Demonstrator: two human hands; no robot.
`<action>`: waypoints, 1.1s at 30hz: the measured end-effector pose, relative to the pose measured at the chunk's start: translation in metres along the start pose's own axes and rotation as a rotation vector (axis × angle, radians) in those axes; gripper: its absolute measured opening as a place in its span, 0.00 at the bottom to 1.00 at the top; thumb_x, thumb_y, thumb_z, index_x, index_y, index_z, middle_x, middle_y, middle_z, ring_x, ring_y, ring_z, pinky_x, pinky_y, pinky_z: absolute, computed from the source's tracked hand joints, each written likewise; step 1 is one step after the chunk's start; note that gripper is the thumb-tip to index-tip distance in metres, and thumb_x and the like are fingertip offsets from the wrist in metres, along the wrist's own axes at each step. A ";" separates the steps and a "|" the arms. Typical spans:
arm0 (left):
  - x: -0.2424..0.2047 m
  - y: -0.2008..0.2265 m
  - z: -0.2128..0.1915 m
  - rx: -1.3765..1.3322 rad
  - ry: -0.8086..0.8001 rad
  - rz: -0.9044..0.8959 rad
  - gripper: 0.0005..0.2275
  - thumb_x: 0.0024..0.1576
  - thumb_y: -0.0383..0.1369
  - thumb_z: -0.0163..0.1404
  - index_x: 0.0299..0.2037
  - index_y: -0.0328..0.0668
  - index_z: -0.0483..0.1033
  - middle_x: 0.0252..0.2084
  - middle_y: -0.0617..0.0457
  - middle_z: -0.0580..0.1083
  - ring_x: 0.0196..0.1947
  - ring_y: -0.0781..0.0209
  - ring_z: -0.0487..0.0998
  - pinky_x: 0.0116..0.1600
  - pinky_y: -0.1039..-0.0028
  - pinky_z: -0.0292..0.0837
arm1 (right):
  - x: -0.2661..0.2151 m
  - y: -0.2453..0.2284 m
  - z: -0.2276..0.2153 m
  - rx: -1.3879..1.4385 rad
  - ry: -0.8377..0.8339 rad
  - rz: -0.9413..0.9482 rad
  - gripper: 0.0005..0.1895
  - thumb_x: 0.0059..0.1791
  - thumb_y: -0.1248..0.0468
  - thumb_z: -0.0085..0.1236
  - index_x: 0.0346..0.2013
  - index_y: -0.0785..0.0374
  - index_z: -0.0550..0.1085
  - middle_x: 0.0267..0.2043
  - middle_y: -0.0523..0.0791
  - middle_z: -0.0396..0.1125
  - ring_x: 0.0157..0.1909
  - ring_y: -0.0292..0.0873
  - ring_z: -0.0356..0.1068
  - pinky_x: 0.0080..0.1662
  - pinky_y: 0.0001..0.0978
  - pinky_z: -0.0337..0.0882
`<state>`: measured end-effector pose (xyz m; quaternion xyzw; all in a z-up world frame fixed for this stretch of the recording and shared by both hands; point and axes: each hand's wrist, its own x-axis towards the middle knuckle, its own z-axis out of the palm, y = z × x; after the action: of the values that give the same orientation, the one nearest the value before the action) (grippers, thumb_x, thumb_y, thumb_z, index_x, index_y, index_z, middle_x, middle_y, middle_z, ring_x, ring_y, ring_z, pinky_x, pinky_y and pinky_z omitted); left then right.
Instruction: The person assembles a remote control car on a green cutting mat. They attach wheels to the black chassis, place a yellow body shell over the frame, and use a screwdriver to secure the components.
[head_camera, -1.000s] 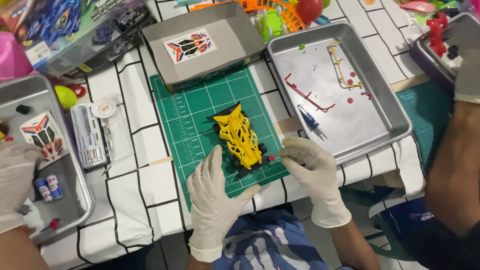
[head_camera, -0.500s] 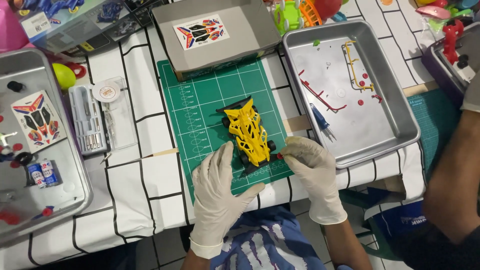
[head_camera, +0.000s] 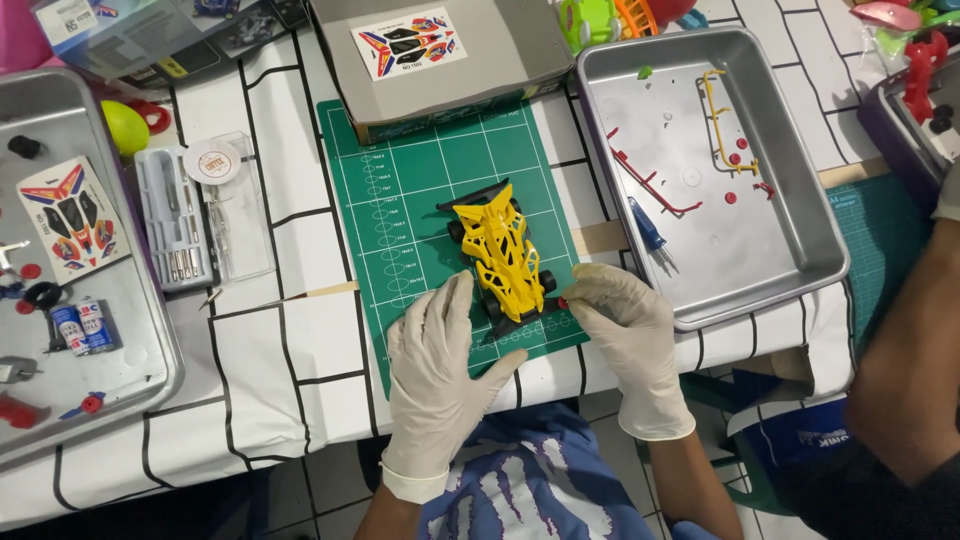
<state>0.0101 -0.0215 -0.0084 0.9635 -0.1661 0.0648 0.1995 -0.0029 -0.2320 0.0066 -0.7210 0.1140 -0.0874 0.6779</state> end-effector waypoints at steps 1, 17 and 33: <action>0.000 0.000 0.000 0.000 0.000 -0.002 0.44 0.52 0.66 0.51 0.71 0.42 0.59 0.67 0.52 0.68 0.62 0.53 0.67 0.61 0.62 0.63 | 0.000 0.002 -0.001 0.000 -0.002 0.000 0.16 0.48 0.79 0.59 0.49 0.67 0.76 0.39 0.49 0.77 0.43 0.40 0.78 0.53 0.27 0.79; 0.000 0.000 0.000 -0.001 0.010 0.010 0.42 0.54 0.65 0.49 0.71 0.42 0.59 0.67 0.51 0.69 0.63 0.53 0.67 0.60 0.62 0.63 | 0.002 0.012 -0.006 0.021 -0.048 -0.053 0.15 0.47 0.78 0.60 0.48 0.68 0.76 0.41 0.48 0.76 0.44 0.40 0.77 0.53 0.27 0.78; 0.000 0.000 0.001 0.036 0.036 0.025 0.42 0.54 0.65 0.49 0.71 0.43 0.59 0.66 0.53 0.69 0.63 0.54 0.67 0.61 0.63 0.63 | 0.004 0.016 -0.008 0.034 -0.071 -0.052 0.18 0.48 0.78 0.59 0.51 0.65 0.75 0.38 0.47 0.75 0.43 0.38 0.75 0.52 0.25 0.78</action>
<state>0.0098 -0.0215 -0.0093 0.9635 -0.1733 0.0876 0.1842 -0.0025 -0.2413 -0.0092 -0.7149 0.0696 -0.0813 0.6910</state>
